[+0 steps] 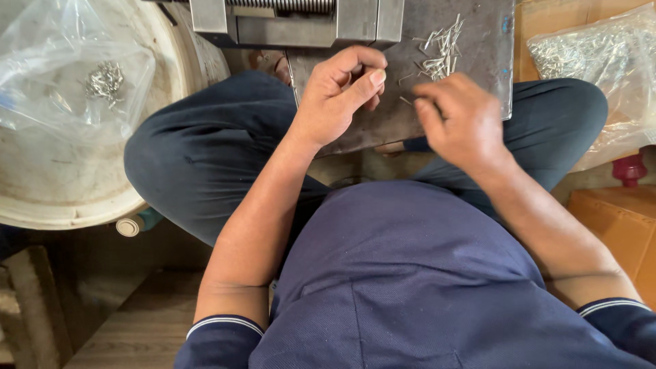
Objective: The person sits cross-legged and uses a bench vise to assemble small metal fasteners. They pick up individual pins and nuts, place them into the vise jaws, and tighten the screw to secure them. The person occasionally adjusts the vise and handles a small wooden block during the process.
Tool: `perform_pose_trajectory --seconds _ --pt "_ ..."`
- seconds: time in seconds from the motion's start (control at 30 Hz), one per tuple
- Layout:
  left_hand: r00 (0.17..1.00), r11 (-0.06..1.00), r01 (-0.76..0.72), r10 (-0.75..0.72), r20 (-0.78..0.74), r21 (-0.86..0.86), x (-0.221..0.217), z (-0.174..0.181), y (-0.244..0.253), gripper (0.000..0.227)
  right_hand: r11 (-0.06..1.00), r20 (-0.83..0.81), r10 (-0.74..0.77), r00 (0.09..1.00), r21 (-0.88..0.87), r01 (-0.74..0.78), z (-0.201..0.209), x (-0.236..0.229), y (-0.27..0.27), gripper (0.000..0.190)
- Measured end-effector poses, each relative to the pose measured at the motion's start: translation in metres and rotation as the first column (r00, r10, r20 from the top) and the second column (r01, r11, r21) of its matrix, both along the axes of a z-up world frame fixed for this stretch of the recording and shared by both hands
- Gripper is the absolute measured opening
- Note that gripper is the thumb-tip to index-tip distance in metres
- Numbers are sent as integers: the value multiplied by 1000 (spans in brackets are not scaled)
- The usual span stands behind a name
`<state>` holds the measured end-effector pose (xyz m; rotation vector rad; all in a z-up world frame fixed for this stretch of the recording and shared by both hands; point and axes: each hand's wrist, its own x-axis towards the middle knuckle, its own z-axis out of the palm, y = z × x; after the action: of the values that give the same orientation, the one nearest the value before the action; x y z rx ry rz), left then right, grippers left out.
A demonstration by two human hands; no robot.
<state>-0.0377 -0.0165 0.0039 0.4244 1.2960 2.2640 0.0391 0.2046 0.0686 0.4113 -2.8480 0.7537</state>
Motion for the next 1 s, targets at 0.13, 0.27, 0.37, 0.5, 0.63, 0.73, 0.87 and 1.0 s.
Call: perform_pose_trajectory --seconds 0.13,0.27,0.37,0.5,0.63,0.73,0.87,1.0 --pt "1000 999 13 -13 -17 33 0 1 0 14 995 101 -81 992 -51 87 -1 4 8 11" --pt "1000 1000 11 -10 -22 14 1 2 1 13 1000 42 13 999 3 -13 2 3 2 9" --pt "999 1000 8 -8 -43 8 1 2 0 13 1000 51 12 999 28 -14 7 -4 -6 15" --pt "997 999 13 -11 -73 30 2 -3 1 13 991 -20 66 998 121 -63 3 -12 -16 10" --pt "995 1000 -25 24 -95 -15 5 -4 4 19 969 108 -38 993 -239 63 -5 -11 -17 9" --pt "981 988 -48 18 -194 -148 7 12 2 25 603 384 -29 923 -730 322 -3 -22 -18 11" --pt "962 957 -60 -20 -271 -283 11 27 3 24 272 386 76 919 -895 354 -15 -30 -33 13" --pt "975 995 0 -21 -220 -98 9 24 2 16 205 404 113 908 -904 376 -25 -29 -41 13"
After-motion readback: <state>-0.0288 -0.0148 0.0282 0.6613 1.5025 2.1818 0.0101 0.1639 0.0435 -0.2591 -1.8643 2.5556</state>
